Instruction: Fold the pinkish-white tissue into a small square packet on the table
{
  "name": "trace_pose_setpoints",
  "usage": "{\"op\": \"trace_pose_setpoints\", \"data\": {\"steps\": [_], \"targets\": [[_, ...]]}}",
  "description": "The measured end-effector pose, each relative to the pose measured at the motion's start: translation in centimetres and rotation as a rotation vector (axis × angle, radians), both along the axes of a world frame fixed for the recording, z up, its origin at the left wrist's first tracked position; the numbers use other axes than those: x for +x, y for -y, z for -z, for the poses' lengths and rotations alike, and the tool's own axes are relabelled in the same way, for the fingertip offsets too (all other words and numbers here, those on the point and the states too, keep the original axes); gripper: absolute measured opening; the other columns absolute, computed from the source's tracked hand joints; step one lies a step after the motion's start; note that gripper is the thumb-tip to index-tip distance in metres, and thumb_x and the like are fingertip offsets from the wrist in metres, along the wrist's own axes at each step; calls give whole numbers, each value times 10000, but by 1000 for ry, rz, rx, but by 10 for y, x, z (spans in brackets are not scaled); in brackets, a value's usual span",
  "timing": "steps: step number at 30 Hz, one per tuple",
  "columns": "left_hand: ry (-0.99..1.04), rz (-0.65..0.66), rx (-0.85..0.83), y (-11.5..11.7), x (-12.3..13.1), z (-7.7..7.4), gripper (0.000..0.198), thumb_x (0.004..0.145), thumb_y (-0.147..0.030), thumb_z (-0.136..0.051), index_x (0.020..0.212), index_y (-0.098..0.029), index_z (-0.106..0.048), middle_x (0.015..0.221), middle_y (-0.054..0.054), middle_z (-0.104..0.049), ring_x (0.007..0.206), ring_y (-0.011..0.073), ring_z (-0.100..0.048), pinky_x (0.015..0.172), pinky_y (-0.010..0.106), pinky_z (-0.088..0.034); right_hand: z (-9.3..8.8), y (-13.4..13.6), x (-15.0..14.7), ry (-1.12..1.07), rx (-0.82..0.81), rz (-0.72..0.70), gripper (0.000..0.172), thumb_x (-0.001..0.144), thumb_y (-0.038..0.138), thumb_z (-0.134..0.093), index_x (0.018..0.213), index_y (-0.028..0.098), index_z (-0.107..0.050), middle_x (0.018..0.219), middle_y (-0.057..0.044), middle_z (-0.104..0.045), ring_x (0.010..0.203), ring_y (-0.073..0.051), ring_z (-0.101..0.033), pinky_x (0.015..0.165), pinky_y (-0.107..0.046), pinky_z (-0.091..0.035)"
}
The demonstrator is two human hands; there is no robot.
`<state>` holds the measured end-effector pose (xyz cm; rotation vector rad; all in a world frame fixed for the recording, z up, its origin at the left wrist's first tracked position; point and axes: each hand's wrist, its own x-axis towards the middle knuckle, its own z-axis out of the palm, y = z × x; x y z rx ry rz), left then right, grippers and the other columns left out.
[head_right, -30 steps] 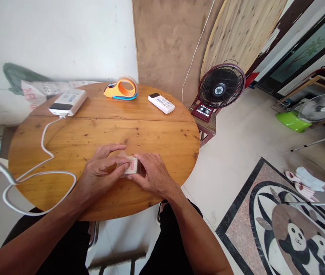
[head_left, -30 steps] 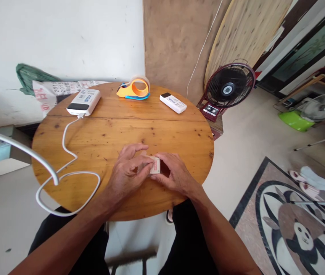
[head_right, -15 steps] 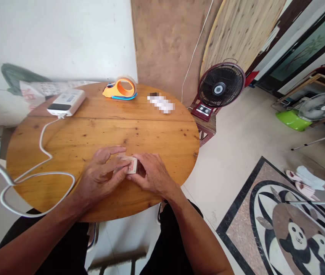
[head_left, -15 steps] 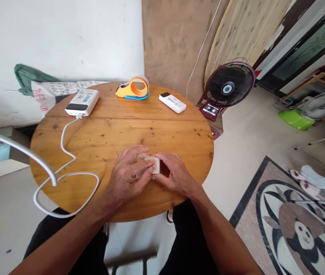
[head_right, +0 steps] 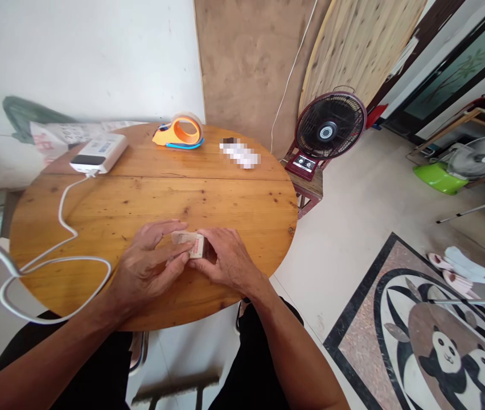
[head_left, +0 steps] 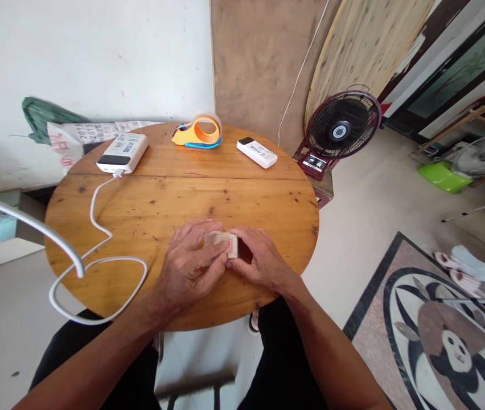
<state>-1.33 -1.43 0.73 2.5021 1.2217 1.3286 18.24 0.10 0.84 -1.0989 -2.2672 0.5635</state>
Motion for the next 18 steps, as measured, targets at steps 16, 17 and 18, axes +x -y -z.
{"op": "trace_pose_setpoints", "data": {"steps": [16,17,18], "targets": [[5,35,41,0,-1,1,219,780,-117,-633,969,-220,-668,1187,98,-610,1131,275,-563,926,464,-477,1,0,0,7,-3,9,448,861,402,-623,1253,224,-500,1167,-79,-638,1070,-228,-578,949,-403,-409],[9,37,40,0,-1,0,212,777,-114,-635,958,-218,-671,1184,99,-612,1132,277,-563,928,465,-476,1,0,0,8,-6,10,445,864,405,-620,1253,225,-501,1166,-79,-638,1073,-229,-576,949,-402,-408],[12,39,36,1,-1,0,208,774,-111,-636,949,-216,-674,1184,100,-613,1134,278,-562,931,467,-475,1,0,0,9,-9,11,442,867,407,-617,1252,226,-501,1164,-79,-638,1074,-229,-575,948,-401,-408]]}}
